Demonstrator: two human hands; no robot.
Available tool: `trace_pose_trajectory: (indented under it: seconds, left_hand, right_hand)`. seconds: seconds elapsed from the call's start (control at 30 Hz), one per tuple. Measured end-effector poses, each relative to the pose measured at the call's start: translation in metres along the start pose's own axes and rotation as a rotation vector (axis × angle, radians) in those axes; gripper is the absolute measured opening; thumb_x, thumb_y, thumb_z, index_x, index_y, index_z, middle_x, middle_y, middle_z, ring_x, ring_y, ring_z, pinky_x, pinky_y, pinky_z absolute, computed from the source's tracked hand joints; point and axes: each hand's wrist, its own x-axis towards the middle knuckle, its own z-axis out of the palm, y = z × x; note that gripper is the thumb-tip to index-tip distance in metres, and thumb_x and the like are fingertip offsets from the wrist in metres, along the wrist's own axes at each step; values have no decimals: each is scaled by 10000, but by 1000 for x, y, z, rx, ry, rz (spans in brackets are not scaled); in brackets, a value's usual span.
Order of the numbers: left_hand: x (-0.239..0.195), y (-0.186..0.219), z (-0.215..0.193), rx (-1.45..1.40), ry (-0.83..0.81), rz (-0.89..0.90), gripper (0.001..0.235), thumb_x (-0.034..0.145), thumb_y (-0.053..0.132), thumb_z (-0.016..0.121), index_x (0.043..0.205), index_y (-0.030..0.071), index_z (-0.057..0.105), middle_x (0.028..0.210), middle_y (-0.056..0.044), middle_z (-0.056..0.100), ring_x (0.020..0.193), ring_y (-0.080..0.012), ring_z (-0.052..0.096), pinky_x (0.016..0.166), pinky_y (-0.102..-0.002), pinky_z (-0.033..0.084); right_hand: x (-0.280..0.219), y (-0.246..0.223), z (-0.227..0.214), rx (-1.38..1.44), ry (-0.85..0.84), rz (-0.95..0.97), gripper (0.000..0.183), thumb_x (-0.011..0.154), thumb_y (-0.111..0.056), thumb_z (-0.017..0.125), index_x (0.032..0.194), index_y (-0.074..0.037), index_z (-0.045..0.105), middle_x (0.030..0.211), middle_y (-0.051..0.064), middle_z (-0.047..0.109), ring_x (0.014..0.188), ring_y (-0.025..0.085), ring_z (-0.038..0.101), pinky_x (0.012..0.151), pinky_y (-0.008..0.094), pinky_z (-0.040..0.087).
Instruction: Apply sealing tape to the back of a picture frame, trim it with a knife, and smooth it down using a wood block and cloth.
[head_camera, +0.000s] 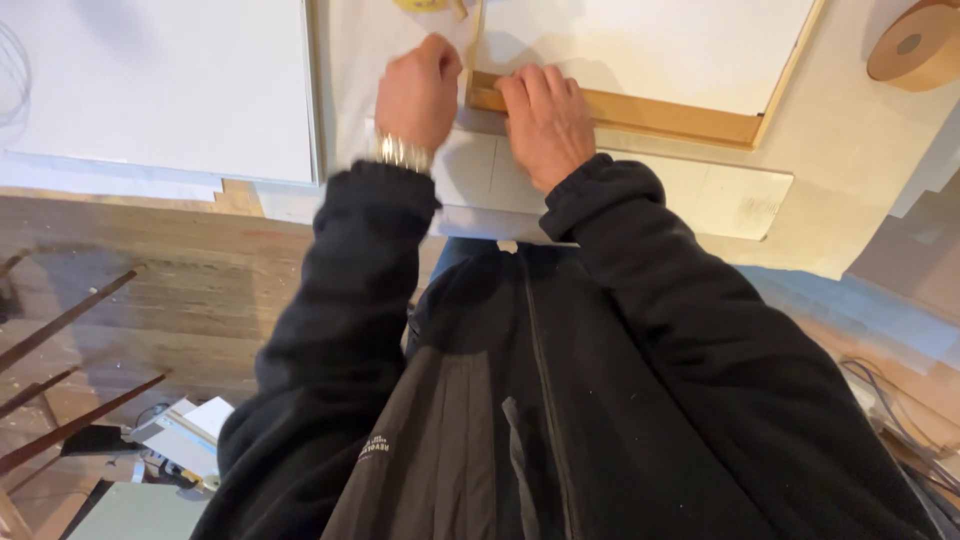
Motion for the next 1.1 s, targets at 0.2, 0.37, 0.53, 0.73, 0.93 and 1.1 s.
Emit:
trace_pose_trajectory:
  seconds: [0.2, 0.37, 0.53, 0.73, 0.93, 1.1]
  left_hand:
    - [-38, 59, -16, 223, 15, 392, 430, 852, 19, 590, 1281, 0, 567, 1277, -148, 595, 1161, -329, 569, 961, -406, 474]
    - [-23, 36, 6, 612, -40, 612, 264, 971, 150, 557, 1203, 27, 582, 1169, -102, 572, 1149, -268, 526, 1042, -405, 411]
    - [-20, 31, 2, 636, -93, 613, 184, 986, 161, 561, 1130, 48, 581, 1109, -99, 562, 1108, -269, 533, 1024, -404, 417]
    - [-19, 29, 4, 617, -68, 634, 206, 952, 160, 566, 1126, 49, 583, 1111, -97, 568, 1083, -266, 534, 1004, -397, 421]
    - [-20, 35, 1, 625, -118, 607, 183, 956, 155, 578, 1101, 43, 572, 1079, -102, 559, 1068, -277, 538, 1002, -393, 435]
    - [-14, 49, -2, 693, -195, 590, 316, 880, 264, 656, 1063, 21, 568, 1043, -122, 562, 1007, -281, 546, 904, -402, 445]
  right_hand:
    - [0, 5, -6, -26, -60, 41, 443, 834, -180, 770, 1193, 16, 599, 1112, 133, 550, 1045, 304, 515, 875, 425, 418]
    - [-5, 9, 2, -284, -169, 53, 265, 857, -87, 684, 1101, -54, 589, 1065, 93, 535, 997, 266, 505, 849, 392, 420]
    - [-3, 9, 12, -228, -128, 55, 173, 914, -89, 635, 1074, -41, 590, 1062, 106, 539, 996, 278, 506, 863, 388, 442]
    - [-3, 9, 18, -230, -53, 18, 167, 915, -103, 616, 1072, -48, 595, 1057, 103, 546, 1005, 284, 511, 871, 393, 445]
    - [-8, 11, 17, -249, -83, 40, 158, 961, -129, 637, 1085, -44, 589, 1095, 113, 555, 1054, 289, 512, 903, 404, 443]
    - [-40, 36, -47, 16, -75, 133, 660, 736, -304, 855, 1235, 14, 564, 1236, 159, 563, 1166, 350, 517, 1003, 478, 427]
